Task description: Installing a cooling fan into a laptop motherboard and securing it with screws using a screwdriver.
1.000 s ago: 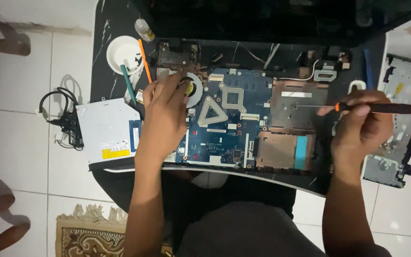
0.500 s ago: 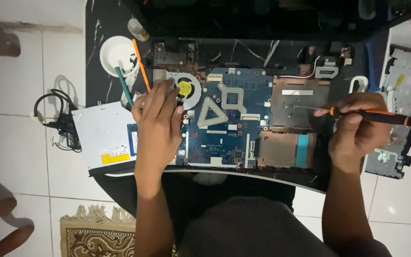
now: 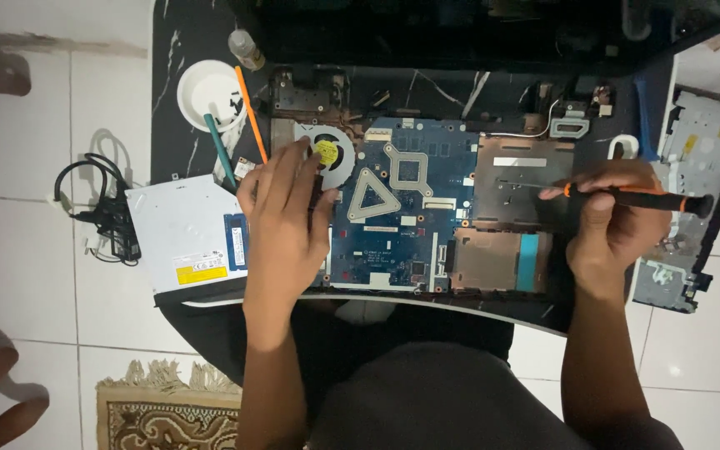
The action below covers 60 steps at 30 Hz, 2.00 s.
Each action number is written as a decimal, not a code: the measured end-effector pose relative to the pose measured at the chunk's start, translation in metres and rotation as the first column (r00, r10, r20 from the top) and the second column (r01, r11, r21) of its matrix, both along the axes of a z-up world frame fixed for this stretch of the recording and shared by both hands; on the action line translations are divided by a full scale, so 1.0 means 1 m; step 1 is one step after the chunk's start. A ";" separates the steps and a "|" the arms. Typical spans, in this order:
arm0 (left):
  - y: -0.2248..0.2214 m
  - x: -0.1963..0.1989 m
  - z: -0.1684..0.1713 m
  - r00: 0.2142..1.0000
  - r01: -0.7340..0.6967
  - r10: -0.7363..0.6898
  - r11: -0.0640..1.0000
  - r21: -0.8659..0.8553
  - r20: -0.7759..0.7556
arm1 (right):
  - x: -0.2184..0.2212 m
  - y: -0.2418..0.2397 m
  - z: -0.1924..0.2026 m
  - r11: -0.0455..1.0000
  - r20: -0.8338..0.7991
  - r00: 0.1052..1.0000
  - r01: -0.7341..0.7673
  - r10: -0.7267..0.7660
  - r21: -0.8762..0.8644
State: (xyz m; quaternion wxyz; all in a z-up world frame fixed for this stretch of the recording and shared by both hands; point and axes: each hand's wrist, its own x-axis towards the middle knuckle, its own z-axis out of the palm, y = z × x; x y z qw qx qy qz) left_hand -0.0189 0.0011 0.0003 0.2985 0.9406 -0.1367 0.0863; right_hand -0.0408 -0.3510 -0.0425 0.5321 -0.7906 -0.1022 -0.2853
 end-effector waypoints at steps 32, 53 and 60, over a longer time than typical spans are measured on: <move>-0.103 -0.039 -0.011 0.859 -0.273 -0.431 0.069 -0.960 -0.275 | -0.028 0.048 0.014 0.766 -0.047 0.980 -0.120 0.192 0.632; -0.094 -0.047 -0.015 0.888 -0.271 -0.391 -0.024 -0.962 -0.240 | -0.036 0.067 0.025 0.868 0.058 0.989 -0.147 0.136 0.474; -0.092 -0.049 -0.016 0.896 -0.262 -0.387 -0.063 -0.963 -0.219 | -0.033 0.071 0.026 0.885 0.082 0.981 -0.195 0.178 0.423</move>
